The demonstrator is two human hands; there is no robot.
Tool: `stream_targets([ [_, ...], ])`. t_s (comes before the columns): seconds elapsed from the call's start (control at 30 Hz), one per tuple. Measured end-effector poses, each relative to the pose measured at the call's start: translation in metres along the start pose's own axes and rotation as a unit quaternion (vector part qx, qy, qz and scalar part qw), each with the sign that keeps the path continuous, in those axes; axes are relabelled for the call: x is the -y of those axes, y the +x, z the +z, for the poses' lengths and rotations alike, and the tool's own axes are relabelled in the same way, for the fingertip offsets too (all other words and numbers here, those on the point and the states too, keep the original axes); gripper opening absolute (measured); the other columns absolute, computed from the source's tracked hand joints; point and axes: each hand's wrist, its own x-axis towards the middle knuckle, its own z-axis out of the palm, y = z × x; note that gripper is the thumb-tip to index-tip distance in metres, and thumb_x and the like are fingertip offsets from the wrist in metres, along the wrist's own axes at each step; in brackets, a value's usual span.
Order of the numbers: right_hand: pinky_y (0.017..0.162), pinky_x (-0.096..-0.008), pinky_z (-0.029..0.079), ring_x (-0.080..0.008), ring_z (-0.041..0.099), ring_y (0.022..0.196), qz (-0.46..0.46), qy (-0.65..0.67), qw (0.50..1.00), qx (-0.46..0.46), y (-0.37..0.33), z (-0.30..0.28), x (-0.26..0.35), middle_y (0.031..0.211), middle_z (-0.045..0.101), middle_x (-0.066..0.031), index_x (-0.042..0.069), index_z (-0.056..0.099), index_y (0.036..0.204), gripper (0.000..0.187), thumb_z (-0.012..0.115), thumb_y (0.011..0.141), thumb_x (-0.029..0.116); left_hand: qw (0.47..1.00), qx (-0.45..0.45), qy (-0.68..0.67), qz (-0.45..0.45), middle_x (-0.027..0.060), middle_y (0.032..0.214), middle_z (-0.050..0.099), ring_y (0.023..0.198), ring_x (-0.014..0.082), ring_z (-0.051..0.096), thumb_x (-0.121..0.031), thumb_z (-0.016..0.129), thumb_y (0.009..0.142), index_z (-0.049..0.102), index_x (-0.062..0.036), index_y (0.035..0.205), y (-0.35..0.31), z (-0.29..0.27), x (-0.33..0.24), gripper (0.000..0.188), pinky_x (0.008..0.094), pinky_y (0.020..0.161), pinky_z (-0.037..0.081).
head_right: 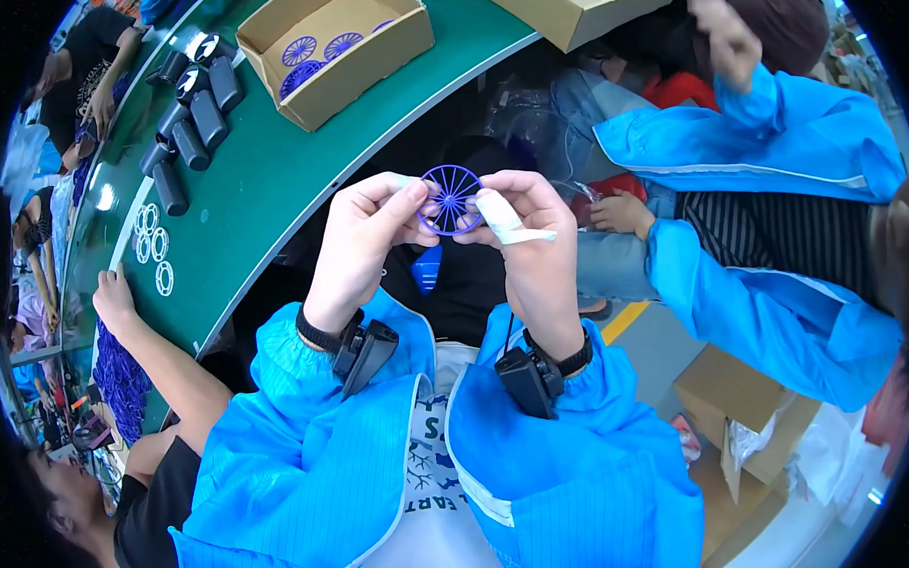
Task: The person picks up a purple fan guard from a box to inspect it, then opens a plastic bag to pour more guards into the box. They continue picking up and inspecting the purple fan guards throughout the video.
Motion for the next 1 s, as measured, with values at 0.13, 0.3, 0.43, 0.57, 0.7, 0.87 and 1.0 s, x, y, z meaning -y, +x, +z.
stream_targets([
  [0.13, 0.064, -0.0246, 0.053, -0.0123, 0.061, 0.075, -0.041, -0.066, 0.997, -0.03, 0.013, -0.012, -0.008, 0.084, 0.059, -0.0074, 0.0, 0.052, 0.098, 0.014, 0.056, 0.085, -0.001, 0.993, 0.007, -0.107, -0.056, 0.0107, 0.087, 0.063, 0.075, 0.0163, 0.063, -0.03, 0.04, 0.096, 0.056, 0.0042, 0.107, 0.014, -0.001, 0.001, 0.039, 0.0288, 0.069, 0.053],
  [0.3, 0.062, -0.0242, 0.052, -0.0121, 0.061, 0.074, -0.065, -0.101, 0.992, -0.042, 0.02, -0.021, -0.015, 0.082, 0.058, -0.0065, 0.002, 0.05, 0.092, 0.011, 0.057, 0.084, -0.002, 0.988, -0.034, -0.136, -0.065, 0.0113, 0.09, 0.062, 0.078, 0.0188, 0.062, -0.035, 0.032, 0.097, 0.055, 0.0044, 0.11, 0.02, -0.01, 0.016, 0.048, 0.032, 0.072, 0.053],
  [0.43, 0.063, -0.0246, 0.053, -0.0122, 0.061, 0.074, -0.045, -0.081, 0.994, -0.056, 0.023, -0.022, -0.02, 0.081, 0.057, -0.0063, 0.002, 0.049, 0.09, 0.011, 0.057, 0.084, -0.002, 0.982, -0.025, -0.168, -0.078, 0.0127, 0.088, 0.062, 0.074, 0.0169, 0.063, -0.03, 0.041, 0.096, 0.055, 0.0059, 0.109, 0.023, -0.01, 0.021, 0.041, 0.0279, 0.068, 0.054],
  [0.57, 0.064, -0.0256, 0.053, -0.0127, 0.061, 0.075, -0.023, -0.069, 0.996, -0.051, 0.025, -0.025, -0.029, 0.082, 0.057, -0.0067, 0.002, 0.049, 0.092, 0.01, 0.056, 0.085, 0.0, 0.994, -0.002, -0.082, -0.073, 0.0099, 0.087, 0.062, 0.075, 0.0155, 0.063, -0.022, 0.048, 0.093, 0.056, 0.0019, 0.105, 0.025, -0.006, 0.023, 0.028, 0.0273, 0.065, 0.054],
  [0.7, 0.068, -0.0285, 0.053, -0.0148, 0.061, 0.08, -0.013, -0.048, 0.998, -0.043, 0.024, -0.024, -0.037, 0.088, 0.058, -0.0088, 0.001, 0.05, 0.098, 0.011, 0.051, 0.09, 0.008, 0.999, 0.004, -0.014, -0.034, 0.0087, 0.084, 0.062, 0.071, 0.0129, 0.062, -0.013, 0.057, 0.088, 0.057, -0.0002, 0.093, 0.028, -0.011, 0.034, 0.014, 0.0243, 0.062, 0.053],
  [0.87, 0.073, -0.032, 0.052, -0.0181, 0.06, 0.086, 0.031, 0.005, 0.999, -0.036, 0.019, -0.027, -0.043, 0.099, 0.058, -0.0125, -0.002, 0.048, 0.11, 0.033, 0.036, 0.097, 0.027, 0.996, -0.035, -0.061, -0.057, 0.0081, 0.08, 0.062, 0.067, 0.0119, 0.062, -0.01, 0.06, 0.086, 0.056, -0.0005, 0.086, 0.035, -0.008, 0.035, 0.01, 0.0231, 0.061, 0.053],
  [1.0, 0.073, -0.0326, 0.052, -0.019, 0.06, 0.087, 0.064, 0.002, 0.997, -0.034, 0.015, -0.025, -0.049, 0.102, 0.058, -0.0139, -0.003, 0.047, 0.112, 0.049, 0.026, 0.097, 0.038, 0.995, -0.025, -0.077, -0.066, 0.0085, 0.079, 0.062, 0.067, 0.0121, 0.062, -0.01, 0.059, 0.086, 0.056, 0.0007, 0.087, 0.039, -0.005, 0.039, 0.011, 0.0228, 0.061, 0.053],
])
